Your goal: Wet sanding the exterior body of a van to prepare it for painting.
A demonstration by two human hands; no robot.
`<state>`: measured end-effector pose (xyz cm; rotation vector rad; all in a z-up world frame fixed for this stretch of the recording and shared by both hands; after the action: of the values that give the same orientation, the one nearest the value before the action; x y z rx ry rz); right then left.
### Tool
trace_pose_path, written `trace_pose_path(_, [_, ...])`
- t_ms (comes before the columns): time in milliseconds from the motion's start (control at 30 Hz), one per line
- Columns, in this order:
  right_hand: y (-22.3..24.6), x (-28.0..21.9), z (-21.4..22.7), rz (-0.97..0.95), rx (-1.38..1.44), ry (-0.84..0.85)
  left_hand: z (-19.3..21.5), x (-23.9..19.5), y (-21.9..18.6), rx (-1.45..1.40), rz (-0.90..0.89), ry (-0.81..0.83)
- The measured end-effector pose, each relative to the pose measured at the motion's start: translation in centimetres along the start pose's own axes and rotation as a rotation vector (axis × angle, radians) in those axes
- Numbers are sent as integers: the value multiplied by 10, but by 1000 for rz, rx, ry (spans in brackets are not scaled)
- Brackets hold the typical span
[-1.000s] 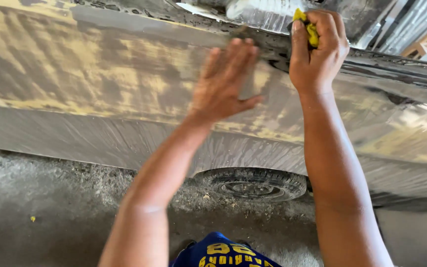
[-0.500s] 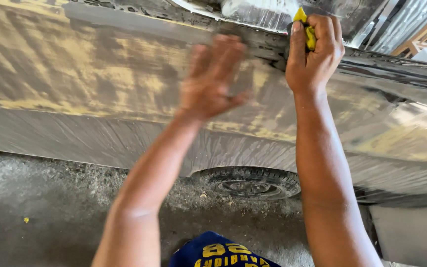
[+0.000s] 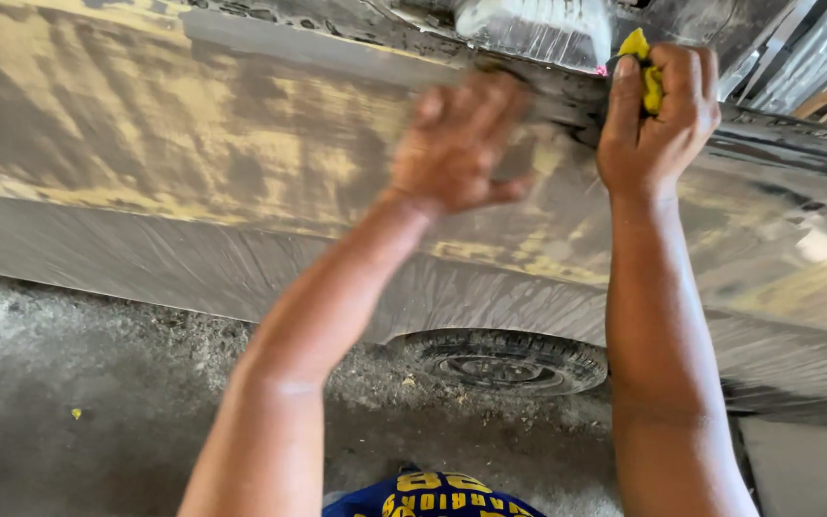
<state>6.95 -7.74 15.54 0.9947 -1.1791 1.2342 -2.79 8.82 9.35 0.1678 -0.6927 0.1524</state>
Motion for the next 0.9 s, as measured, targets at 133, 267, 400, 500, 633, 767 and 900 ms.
trace_pose_path(133, [4, 1, -2, -46, -67, -20, -1, -38, 113, 224, 62, -370])
trace_pose_path(267, [8, 2, -2, -45, -47, -91, 10, -49, 128, 106, 263, -608])
trace_pose_path(400, [10, 4, 2, -31, 5, -95, 10, -5, 5, -86, 157, -283])
trace_pose_path(500, [14, 7, 3, -14, -1, -25, 4, 13, -21, -128, 144, -6])
trace_pose_path(633, [5, 5, 0, -5, -14, -23, 10, -6, 14, 27, -72, -143])
trace_pose_path(767, [3, 3, -2, -6, -15, -57, 25, -23, 47, 137, 60, -455])
trace_pose_path(900, [13, 6, 1, -10, 15, -56, 31, 3, -21, 6, 119, -561])
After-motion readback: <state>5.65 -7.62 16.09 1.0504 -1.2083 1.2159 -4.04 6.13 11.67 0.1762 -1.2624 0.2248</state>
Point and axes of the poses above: each hand's wrist, its own x-axis towards the middle knuckle, its own z-axis out of the back of the hand, y = z × x, the point moved 9 cm from there along x, towards the middle knuckle, and after that the axes turned 7 degrees about z, right-handed, at the moved point
